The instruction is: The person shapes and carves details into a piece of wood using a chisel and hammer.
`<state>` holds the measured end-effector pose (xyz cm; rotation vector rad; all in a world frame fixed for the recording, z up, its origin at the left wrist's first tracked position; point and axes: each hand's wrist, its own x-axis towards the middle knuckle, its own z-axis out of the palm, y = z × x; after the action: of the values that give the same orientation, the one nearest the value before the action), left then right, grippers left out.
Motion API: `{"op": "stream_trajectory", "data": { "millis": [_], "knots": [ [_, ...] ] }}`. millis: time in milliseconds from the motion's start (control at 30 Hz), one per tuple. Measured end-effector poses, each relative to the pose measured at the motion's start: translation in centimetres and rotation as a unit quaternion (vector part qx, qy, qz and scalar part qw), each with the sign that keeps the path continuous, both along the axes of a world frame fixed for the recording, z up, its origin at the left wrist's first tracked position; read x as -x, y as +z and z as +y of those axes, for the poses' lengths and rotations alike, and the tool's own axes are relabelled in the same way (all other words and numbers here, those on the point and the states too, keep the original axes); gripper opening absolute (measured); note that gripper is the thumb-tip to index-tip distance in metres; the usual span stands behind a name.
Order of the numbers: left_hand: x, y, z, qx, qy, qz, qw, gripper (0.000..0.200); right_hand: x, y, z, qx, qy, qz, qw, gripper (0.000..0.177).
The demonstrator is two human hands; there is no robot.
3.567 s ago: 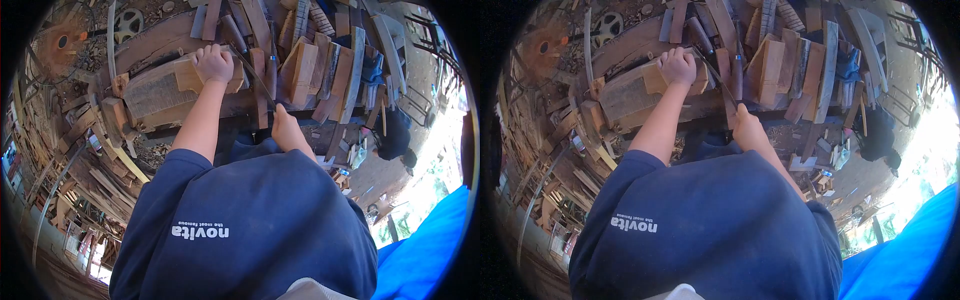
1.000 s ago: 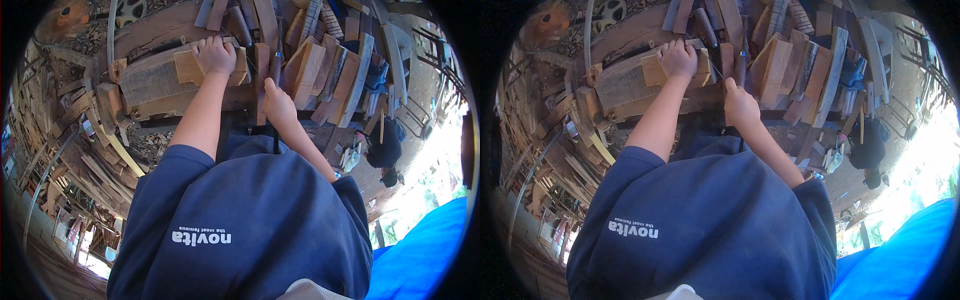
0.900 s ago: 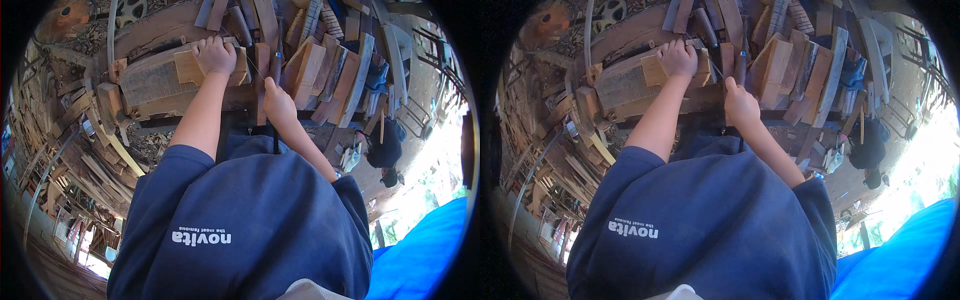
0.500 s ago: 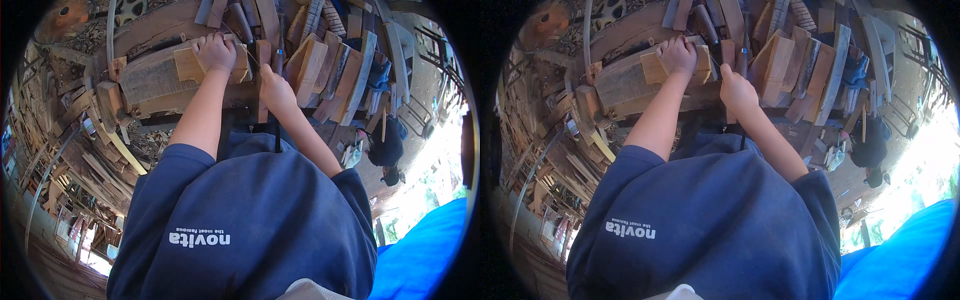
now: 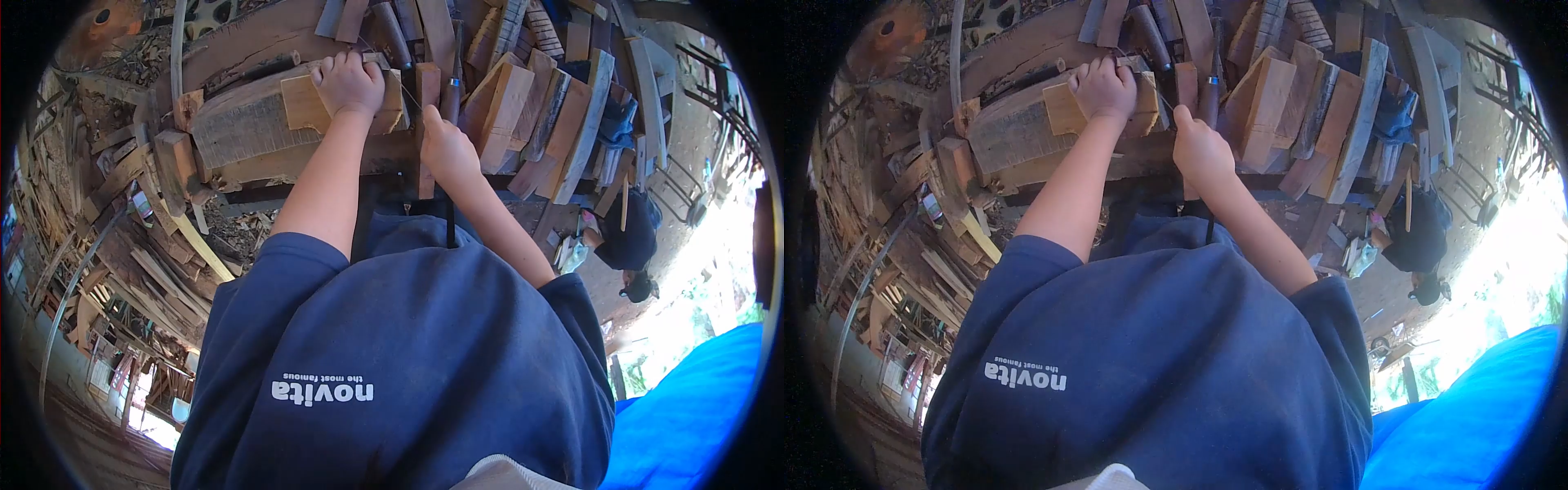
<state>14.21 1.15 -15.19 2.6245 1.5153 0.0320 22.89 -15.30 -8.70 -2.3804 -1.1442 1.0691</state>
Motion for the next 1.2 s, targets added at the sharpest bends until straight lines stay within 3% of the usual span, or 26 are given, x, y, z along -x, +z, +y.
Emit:
{"op": "stream_trajectory", "data": {
  "millis": [367, 867, 1200],
  "knots": [
    [0.0, -0.2, 0.0, -0.003, 0.001, -0.012, 1.0, 0.027, 0.1, 0.0, 0.5, -0.016, -0.004, 0.005, 1.0, 0.014],
    [-0.1, 0.0, -0.1, 0.003, 0.01, -0.026, 1.0, 0.022, -1.4, 2.9, 1.8, 0.067, 0.036, 0.024, 0.997, 0.015],
    [0.0, 0.0, 0.0, -0.008, 0.001, -0.043, 0.999, 0.02, -0.9, 4.0, -4.9, 0.06, 0.008, 0.036, 0.998, 0.01]
  ]
}}
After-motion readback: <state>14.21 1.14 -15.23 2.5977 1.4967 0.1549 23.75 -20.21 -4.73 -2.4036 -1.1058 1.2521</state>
